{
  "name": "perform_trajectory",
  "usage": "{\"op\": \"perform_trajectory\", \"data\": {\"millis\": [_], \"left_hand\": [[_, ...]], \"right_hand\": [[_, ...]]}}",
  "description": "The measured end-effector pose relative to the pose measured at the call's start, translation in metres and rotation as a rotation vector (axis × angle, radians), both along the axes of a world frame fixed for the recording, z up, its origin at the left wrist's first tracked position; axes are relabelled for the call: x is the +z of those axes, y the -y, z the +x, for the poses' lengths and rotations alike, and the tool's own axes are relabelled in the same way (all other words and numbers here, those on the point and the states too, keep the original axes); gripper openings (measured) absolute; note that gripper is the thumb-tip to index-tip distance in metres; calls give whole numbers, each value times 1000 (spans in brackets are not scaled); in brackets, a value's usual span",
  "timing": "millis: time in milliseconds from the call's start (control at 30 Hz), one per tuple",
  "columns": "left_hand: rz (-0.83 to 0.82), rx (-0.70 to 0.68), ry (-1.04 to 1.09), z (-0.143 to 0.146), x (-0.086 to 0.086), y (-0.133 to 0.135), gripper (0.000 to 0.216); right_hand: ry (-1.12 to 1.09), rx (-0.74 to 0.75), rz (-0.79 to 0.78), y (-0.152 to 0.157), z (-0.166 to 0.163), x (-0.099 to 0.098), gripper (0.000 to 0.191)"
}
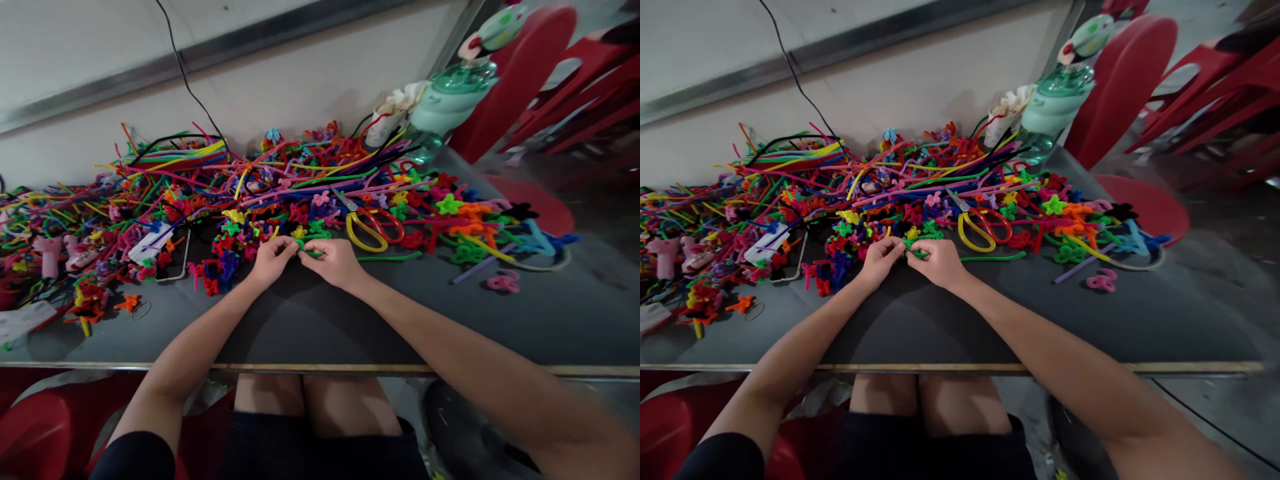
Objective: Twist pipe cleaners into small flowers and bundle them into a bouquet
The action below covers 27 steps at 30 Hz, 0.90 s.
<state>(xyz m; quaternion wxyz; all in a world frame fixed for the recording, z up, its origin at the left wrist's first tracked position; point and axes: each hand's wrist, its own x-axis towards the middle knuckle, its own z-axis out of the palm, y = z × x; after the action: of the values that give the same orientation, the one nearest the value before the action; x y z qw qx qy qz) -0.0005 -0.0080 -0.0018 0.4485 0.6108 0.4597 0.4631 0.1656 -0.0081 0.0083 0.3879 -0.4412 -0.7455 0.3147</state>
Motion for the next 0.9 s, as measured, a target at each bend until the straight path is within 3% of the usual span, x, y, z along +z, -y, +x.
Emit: {"op": "perform_trajectory", "data": {"millis": [133,333,600,900], "left_hand": [[-3,-12,2,0,-2,-1,42],[-29,6,41,1,-3,0,44],[-59,65,126,3,-6,-1,46],[13,97,-1,4,-4,1,37]], "right_hand": [[-16,82,-6,-2,4,3,21],[-63,200,-158,-13,7,0,27],[-106,120,-176,-16,5,-6,34],[-52,95,-95,-10,5,-5,26]]}}
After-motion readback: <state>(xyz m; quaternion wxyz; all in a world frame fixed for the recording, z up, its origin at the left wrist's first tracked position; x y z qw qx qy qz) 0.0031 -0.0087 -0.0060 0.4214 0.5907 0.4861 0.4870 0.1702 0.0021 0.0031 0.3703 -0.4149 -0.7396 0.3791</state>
